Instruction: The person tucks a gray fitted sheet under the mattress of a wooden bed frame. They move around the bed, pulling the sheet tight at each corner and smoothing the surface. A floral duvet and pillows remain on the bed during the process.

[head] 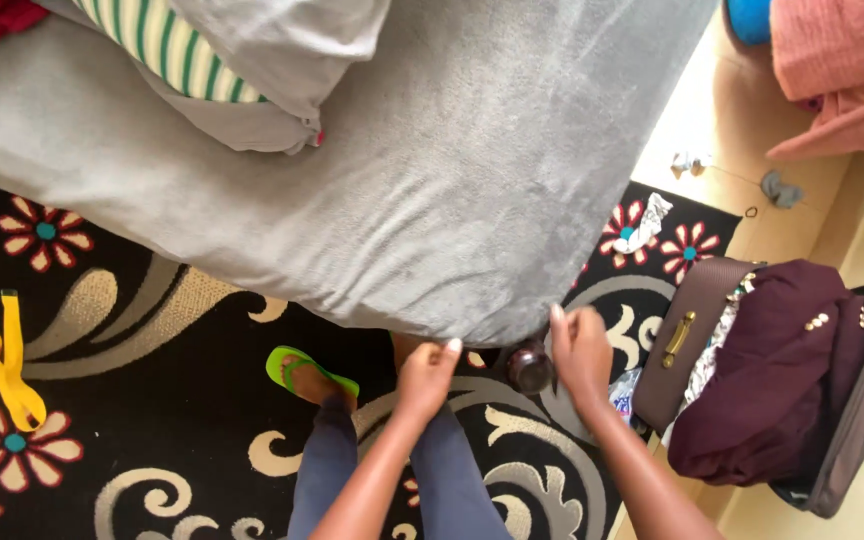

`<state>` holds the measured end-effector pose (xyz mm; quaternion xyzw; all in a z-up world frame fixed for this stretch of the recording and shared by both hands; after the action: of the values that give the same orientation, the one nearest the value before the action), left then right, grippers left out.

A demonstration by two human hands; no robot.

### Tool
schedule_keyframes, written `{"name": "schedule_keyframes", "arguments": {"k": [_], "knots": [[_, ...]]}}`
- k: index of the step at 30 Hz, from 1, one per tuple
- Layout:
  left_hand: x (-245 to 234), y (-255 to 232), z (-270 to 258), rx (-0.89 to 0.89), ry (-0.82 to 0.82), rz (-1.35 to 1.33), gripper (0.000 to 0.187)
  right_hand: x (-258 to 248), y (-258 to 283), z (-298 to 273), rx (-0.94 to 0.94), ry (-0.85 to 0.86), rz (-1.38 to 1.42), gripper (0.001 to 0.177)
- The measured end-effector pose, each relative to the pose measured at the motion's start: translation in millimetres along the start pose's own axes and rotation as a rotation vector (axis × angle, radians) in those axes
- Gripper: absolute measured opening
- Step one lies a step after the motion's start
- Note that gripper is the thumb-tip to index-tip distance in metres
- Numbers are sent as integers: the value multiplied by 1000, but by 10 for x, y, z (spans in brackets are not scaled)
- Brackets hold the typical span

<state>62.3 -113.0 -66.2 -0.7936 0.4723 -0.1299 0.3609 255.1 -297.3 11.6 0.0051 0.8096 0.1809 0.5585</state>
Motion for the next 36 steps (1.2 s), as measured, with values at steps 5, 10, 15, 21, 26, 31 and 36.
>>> {"name": "schedule_keyframes", "arguments": {"k": [5, 10, 15, 21, 26, 31, 36], "knots": [[748, 468, 168, -244, 29, -212, 47, 622, -573, 391, 228, 297, 286, 50], [1018, 663, 135, -356, -106, -528, 36, 920, -845, 475, 177, 367, 413, 51], [886, 380, 66, 72, -287, -182, 31, 966, -869, 526, 145, 411, 595, 49], [895, 339, -59, -148, -263, -119, 34, 1003, -630, 663, 155, 344, 491, 44], [998, 296, -26, -148, -431, -207, 38, 1081, -598, 816, 100, 303, 472, 44], [1312, 584, -17, -156, -459, -478, 44, 1044, -661, 848, -137, 292, 189, 58], [1235, 535, 146, -19, -466, -654, 34, 948, -615, 714, -1, 532, 557, 58]]}}
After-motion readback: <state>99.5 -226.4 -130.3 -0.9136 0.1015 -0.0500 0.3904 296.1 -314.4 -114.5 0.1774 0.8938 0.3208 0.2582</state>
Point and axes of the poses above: each hand's wrist, its own z-axis towards the middle knuckle, its own x-axis out of the palm, y = z × x, the point moved 7 cm from there along z, towards the middle knuckle, and after that the axes turned 7 degrees about -z, right-handed, at the moved point
